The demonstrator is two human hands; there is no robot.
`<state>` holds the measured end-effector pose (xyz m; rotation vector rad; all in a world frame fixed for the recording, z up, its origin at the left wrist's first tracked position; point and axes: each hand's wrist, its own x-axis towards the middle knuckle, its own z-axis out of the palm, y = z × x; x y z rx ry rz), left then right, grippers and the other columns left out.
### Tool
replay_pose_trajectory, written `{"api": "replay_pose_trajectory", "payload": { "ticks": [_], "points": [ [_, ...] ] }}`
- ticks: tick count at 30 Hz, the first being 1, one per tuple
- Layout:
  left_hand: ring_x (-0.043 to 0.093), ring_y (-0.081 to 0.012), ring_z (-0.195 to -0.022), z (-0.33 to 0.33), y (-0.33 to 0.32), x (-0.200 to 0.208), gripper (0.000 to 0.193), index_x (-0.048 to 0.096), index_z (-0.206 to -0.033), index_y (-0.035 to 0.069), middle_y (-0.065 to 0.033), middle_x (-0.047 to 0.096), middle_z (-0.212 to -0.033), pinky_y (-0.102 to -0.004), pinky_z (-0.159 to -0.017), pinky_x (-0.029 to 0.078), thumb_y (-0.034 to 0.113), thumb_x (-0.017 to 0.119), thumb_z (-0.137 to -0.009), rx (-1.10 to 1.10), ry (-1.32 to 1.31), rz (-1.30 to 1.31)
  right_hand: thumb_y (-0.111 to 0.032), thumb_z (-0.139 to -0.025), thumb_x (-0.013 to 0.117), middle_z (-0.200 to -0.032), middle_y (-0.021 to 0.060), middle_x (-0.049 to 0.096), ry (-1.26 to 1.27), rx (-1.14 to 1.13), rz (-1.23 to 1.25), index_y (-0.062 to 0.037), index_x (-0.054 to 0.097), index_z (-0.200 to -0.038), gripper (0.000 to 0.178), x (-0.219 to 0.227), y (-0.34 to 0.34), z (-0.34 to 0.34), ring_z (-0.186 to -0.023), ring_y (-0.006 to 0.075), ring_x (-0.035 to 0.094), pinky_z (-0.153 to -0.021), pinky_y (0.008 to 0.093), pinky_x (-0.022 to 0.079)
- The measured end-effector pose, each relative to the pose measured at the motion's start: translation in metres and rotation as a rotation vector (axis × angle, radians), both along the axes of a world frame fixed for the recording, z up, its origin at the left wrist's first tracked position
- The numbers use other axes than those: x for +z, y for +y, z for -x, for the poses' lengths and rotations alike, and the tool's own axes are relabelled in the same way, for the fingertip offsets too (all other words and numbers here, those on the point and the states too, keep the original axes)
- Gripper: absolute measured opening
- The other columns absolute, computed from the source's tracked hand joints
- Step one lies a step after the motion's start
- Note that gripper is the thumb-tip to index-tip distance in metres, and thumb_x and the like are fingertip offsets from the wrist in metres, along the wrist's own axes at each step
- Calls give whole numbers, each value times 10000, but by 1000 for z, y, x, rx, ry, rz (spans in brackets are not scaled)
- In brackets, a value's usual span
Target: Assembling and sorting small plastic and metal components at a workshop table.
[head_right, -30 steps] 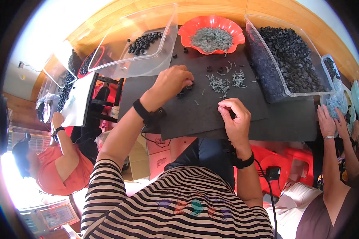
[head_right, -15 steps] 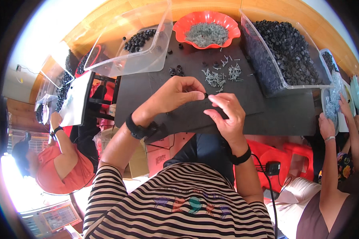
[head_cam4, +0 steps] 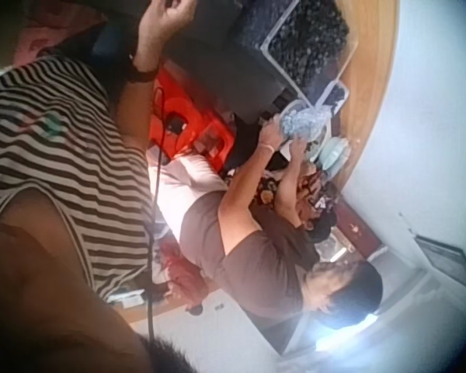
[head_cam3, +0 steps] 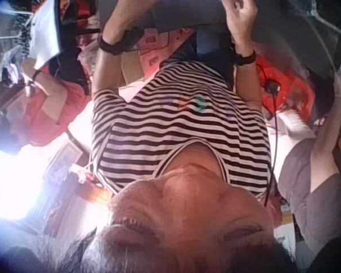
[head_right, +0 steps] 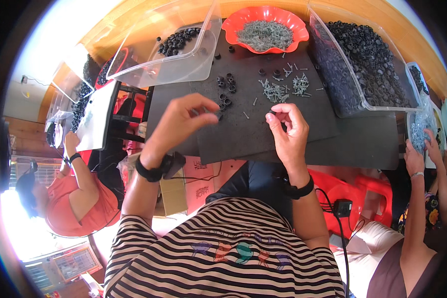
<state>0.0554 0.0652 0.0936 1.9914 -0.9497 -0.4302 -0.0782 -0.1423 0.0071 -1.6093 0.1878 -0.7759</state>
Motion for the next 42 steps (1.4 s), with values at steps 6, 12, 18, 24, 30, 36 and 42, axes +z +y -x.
{"api": "replay_pose_trajectory", "payload": {
  "ticks": [6, 12, 18, 24, 30, 36, 42],
  "points": [
    [619, -277, -726, 1, -11, -43, 203, 688, -945, 29, -106, 634, -862, -353, -663, 495, 64, 734, -750, -71, -395, -10, -10, -900, 633, -899, 68, 616, -96, 29, -217, 5, 556, -1037, 158, 6, 1, 4, -782, 133, 631, -766, 258, 523],
    [624, -334, -784, -2, -39, -35, 119, 676, -895, 38, -110, 620, -861, -403, -703, 496, 44, 685, -776, -91, -502, -33, -49, -936, 589, -1022, 127, 642, -110, 28, -286, 8, 573, -1089, 164, 3, -5, 5, -835, 186, 663, -818, 307, 530],
    [615, -332, -807, 1, -46, -45, 112, 672, -888, 54, -111, 595, -874, -408, -712, 494, 51, 678, -776, -229, -522, 0, -45, -937, 578, -990, 102, 650, -166, 52, -393, 4, 584, -1059, 133, 4, -6, 6, -856, 190, 670, -831, 312, 531],
    [597, -346, -816, 1, -46, -52, 83, 567, -870, 9, -130, 576, -861, -423, -711, 486, 22, 624, -811, -261, -589, 21, -18, -921, 586, -982, 101, 646, -153, 129, -384, 1, 593, -1022, 103, 3, -10, 8, -874, 200, 673, -853, 321, 538],
    [585, -363, -839, 4, -45, -46, 103, 546, -909, 20, -145, 573, -856, -436, -717, 480, 20, 608, -827, -267, -424, -39, 12, -908, 587, -1034, 113, 624, -169, 189, -393, 0, 573, -1040, 134, 5, -8, 7, -895, 190, 649, -860, 329, 539],
    [617, -356, -814, 0, -51, -39, 64, 575, -877, 22, -147, 593, -819, -434, -706, 495, 30, 617, -829, -267, -455, -71, 3, -900, 605, -1041, 117, 625, -149, 171, -392, -5, 573, -1038, 142, 0, -9, 8, -898, 189, 651, -848, 326, 546],
    [609, -350, -777, -6, -51, -38, 104, 599, -907, 34, -146, 587, -843, -410, -674, 477, 37, 643, -813, -320, -526, -42, 32, -883, 620, -961, 90, 637, -153, 175, -419, 20, 590, -1063, 183, 7, -5, 9, -831, 176, 655, -803, 311, 555]
  ]
}}
